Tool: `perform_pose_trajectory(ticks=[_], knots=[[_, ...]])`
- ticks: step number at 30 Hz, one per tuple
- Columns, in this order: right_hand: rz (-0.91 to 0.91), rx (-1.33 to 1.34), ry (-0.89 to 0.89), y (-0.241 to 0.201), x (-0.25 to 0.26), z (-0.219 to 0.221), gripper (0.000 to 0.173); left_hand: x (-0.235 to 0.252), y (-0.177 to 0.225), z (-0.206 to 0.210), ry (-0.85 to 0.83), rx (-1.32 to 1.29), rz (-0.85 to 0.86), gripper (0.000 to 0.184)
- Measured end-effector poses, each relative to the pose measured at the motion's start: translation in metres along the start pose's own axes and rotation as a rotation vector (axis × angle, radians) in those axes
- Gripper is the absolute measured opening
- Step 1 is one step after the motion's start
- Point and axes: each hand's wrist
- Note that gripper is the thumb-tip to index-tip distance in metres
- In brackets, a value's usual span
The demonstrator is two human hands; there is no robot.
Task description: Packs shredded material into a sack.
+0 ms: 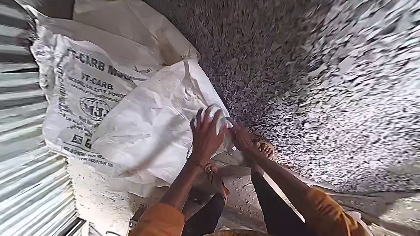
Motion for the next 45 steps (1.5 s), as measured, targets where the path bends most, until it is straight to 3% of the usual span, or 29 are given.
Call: perform_pose_trajectory(ticks=[2, 5, 9, 12, 14, 16, 18, 20, 21, 23, 24, 25, 26, 27, 29, 34, 36, 39, 43, 45], knots=[[-0.060, 0.013, 0.036, 0.008, -0.004, -0.005, 0.049, 0.033, 0.004, 0.019, -0.018, 0.196, 0.250, 0.040], [-0.148, 0.114, 0.217, 0.029, -0.014, -0.015, 0.045, 0.059, -0.005, 0.010, -0.131, 0.299, 0.414, 0.030], [-0.128, 0.156, 0.330, 0.070, -0.034, -0.012, 0.042, 0.057, -0.015, -0.020, -0.375, 0.489, 0.529, 0.052], [-0.151, 0.180, 0.298, 0.086, -0.045, -0.014, 0.043, 0.057, -0.021, -0.009, -0.236, 0.505, 0.847, 0.051], [-0.149, 0.169, 0.260, 0.092, -0.048, -0.016, 0.045, 0.065, -0.002, 0.004, -0.195, 0.502, 0.921, 0.052], [-0.166, 0.141, 0.245, 0.098, -0.048, -0.022, 0.046, 0.081, 0.025, 0.013, -0.270, 0.496, 0.889, 0.064], [-0.172, 0.114, 0.188, 0.096, -0.056, -0.020, 0.047, 0.085, 0.046, 0.010, -0.467, 0.503, 0.801, 0.067], [-0.105, 0.072, 0.146, 0.097, -0.060, -0.028, 0.047, 0.089, 0.064, 0.006, -0.706, 0.399, 0.823, 0.037], [-0.044, 0.053, 0.097, 0.095, -0.064, -0.025, 0.049, 0.082, 0.065, 0.003, -0.902, 0.299, 0.756, 0.025], [0.083, 0.029, 0.031, 0.091, -0.076, -0.004, 0.052, 0.061, 0.055, 0.000, -1.315, 0.113, 0.464, 0.019], [0.126, 0.008, 0.061, 0.095, -0.075, -0.003, 0.052, 0.062, 0.053, 0.001, -1.433, 0.082, 0.273, 0.026], [0.158, -0.013, 0.077, 0.094, -0.076, 0.001, 0.053, 0.061, 0.047, 0.004, -1.450, 0.087, 0.073, 0.037], [0.185, -0.029, 0.080, 0.089, -0.078, 0.005, 0.055, 0.059, 0.039, 0.007, -1.342, 0.104, -0.079, 0.047], [0.208, -0.049, 0.092, 0.086, -0.078, 0.007, 0.058, 0.062, 0.030, 0.015, -1.135, 0.154, -0.112, 0.052], [0.230, -0.086, 0.111, 0.082, -0.077, 0.012, 0.062, 0.073, -0.002, 0.033, -0.769, 0.322, 0.063, 0.048], [0.261, -0.128, 0.146, 0.083, -0.062, 0.025, 0.060, 0.066, -0.022, 0.043, -0.367, 0.521, 0.577, 0.047], [0.260, -0.118, 0.116, 0.080, -0.063, 0.024, 0.059, 0.058, -0.036, 0.042, -0.329, 0.577, 0.745, 0.051], [0.284, -0.123, 0.079, 0.080, -0.066, 0.012, 0.062, 0.058, -0.050, 0.044, -0.311, 0.633, 0.845, 0.065], [0.311, -0.118, 0.039, 0.079, -0.066, 0.010, 0.059, 0.057, -0.048, 0.053, -0.333, 0.652, 0.846, 0.077], [0.303, -0.144, 0.082, 0.086, -0.063, 0.009, 0.055, 0.063, -0.044, 0.055, -0.290, 0.650, 0.850, 0.071]])
Point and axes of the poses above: each hand's wrist, its own x-axis towards the middle knuckle, its own z-axis out of the palm, y = z × x, and after that the axes turned 13 degrees about -x, right-handed
